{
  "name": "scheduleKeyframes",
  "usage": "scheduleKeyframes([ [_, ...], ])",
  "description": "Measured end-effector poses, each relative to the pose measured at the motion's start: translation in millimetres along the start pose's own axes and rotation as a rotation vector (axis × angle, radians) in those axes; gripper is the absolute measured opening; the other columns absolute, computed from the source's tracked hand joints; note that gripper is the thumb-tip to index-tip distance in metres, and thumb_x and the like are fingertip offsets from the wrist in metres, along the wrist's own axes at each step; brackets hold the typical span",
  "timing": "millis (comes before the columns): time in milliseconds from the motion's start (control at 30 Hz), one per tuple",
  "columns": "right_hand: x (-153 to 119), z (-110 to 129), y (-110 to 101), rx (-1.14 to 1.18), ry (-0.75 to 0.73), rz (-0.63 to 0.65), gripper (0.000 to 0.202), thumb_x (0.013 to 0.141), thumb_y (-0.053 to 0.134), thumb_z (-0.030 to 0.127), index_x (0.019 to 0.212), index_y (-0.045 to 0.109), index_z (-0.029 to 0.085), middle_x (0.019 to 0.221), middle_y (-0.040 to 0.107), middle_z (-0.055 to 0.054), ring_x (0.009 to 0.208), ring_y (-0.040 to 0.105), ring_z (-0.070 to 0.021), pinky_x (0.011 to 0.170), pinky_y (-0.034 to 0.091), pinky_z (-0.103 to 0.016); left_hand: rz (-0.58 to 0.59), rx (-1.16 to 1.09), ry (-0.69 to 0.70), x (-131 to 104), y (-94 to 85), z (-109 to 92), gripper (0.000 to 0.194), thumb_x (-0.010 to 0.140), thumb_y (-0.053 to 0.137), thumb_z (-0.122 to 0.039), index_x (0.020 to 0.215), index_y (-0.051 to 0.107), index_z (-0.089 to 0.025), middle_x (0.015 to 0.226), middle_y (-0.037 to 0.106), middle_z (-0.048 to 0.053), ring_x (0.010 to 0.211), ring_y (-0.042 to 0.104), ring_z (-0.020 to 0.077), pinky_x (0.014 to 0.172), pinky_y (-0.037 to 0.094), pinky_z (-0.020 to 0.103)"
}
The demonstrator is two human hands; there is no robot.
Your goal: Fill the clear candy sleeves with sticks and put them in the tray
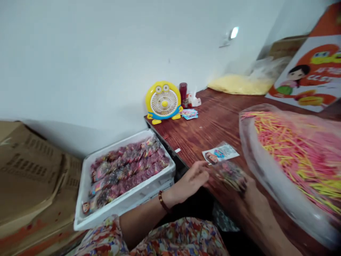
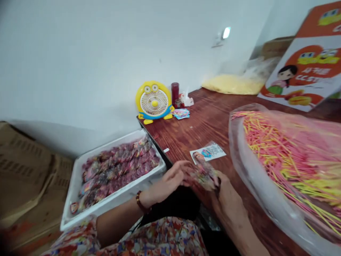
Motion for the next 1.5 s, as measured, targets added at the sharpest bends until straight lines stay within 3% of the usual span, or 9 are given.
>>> scheduleKeyframes([
  [133,13.6,40.3,19.9,-0.135,-0.382,0.043,0.044,0.087,0.046,0.018,0.131,0.051,0.02,0.103,0.074,-0.013,0.087,0.071,-0.0275,0.072,0.057,-0.037,0.031,-0.355,-0.252,-26.7,-22.4,-6.8,0.069,0.07,0.077,-0.062,0.123,0.052,-0.027,0.122,0.059,0.007,0.096,0.063,0.0182,0.083,0.05,0.036],
  [433,63.1,112.6,90.7,-0.178,-0.748,0.19,0.047,0.082,0.046,0.002,0.121,0.061,0.023,0.112,0.073,-0.007,0.094,0.063,-0.0257,0.078,0.047,-0.038,-0.515,-0.446,-0.28,-54.3,-96.1,-15.0,0.049,0.059,0.089,-0.025,0.101,0.065,-0.018,0.083,0.066,0.001,0.072,0.062,0.013,0.071,0.047,0.028],
  [733,113.9,163.7,174.4,-0.06,-0.824,0.35,0.04,0.087,0.054,0.015,0.126,0.059,0.019,0.126,0.067,-0.012,0.111,0.059,-0.0275,0.092,0.042,-0.041,-0.876,-0.378,-0.108,-81.7,-180.2,-29.7,0.04,0.057,0.077,-0.016,0.095,0.065,-0.016,0.079,0.068,0.001,0.066,0.062,0.0119,0.065,0.049,0.025],
  [900,141.3,137.0,190.4,-0.149,-0.592,0.234,0.042,0.09,0.058,0.029,0.129,0.056,0.016,0.135,0.058,-0.02,0.123,0.052,-0.036,0.1,0.038,-0.051,-1.117,-0.11,0.009,-119.4,-251.1,-66.4,0.043,0.061,0.07,-0.021,0.103,0.062,-0.017,0.086,0.07,0.002,0.068,0.063,0.0144,0.063,0.052,0.027],
  [1000,144.2,110.2,196.1,-0.241,-0.472,0.202,0.04,0.09,0.057,0.029,0.127,0.056,0.013,0.134,0.057,-0.023,0.121,0.053,-0.0374,0.095,0.041,-0.051,-1.285,0.415,-0.046,-132.2,-303.6,-94.1,0.042,0.07,0.064,-0.026,0.11,0.063,-0.014,0.092,0.071,0.004,0.074,0.064,0.0159,0.067,0.051,0.027],
  [1067,139.7,97.5,202.6,-0.289,-0.448,0.231,0.039,0.09,0.058,0.028,0.125,0.056,0.012,0.133,0.058,-0.023,0.12,0.053,-0.0371,0.095,0.042,-0.052,-1.266,0.949,-0.263,-119.6,-337.0,-107.2,0.04,0.077,0.057,-0.025,0.114,0.064,-0.013,0.097,0.071,0.006,0.083,0.065,0.0169,0.075,0.051,0.027],
  [1233,130.1,85.2,214.7,-0.284,-0.396,0.291,0.036,0.088,0.058,0.022,0.124,0.058,0.014,0.131,0.061,-0.018,0.121,0.054,-0.0323,0.102,0.038,-0.051,-1.13,1.195,-0.485,-46.4,-402.5,-107.2,0.035,0.079,0.062,-0.024,0.111,0.069,-0.011,0.091,0.073,0.012,0.091,0.067,0.0243,0.083,0.05,0.033],
  [1333,130.6,84.0,215.0,-0.251,-0.363,0.296,0.034,0.088,0.057,0.021,0.122,0.06,0.017,0.13,0.062,-0.015,0.119,0.056,-0.0292,0.102,0.038,-0.048,-1.016,1.305,-0.603,0.5,-417.9,-92.2,0.031,0.081,0.065,-0.023,0.11,0.07,-0.012,0.106,0.073,0.016,0.105,0.066,0.0271,0.089,0.049,0.033],
  [1500,131.8,82.4,212.9,-0.212,-0.335,0.297,0.033,0.088,0.056,0.019,0.121,0.061,0.017,0.13,0.062,-0.015,0.122,0.054,-0.0291,0.104,0.035,-0.048,-0.808,1.395,-0.778,53.7,-419.3,-50.2,0.034,0.089,0.066,-0.034,0.114,0.066,-0.011,0.12,0.065,0.017,0.111,0.063,0.0271,0.094,0.052,0.041],
])
Point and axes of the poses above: each hand's wrist, its own x-axis towards the middle knuckle, its own y-axis out of the palm, z = x × y, the point moved 4 cm from there along x, towards the middle knuckle
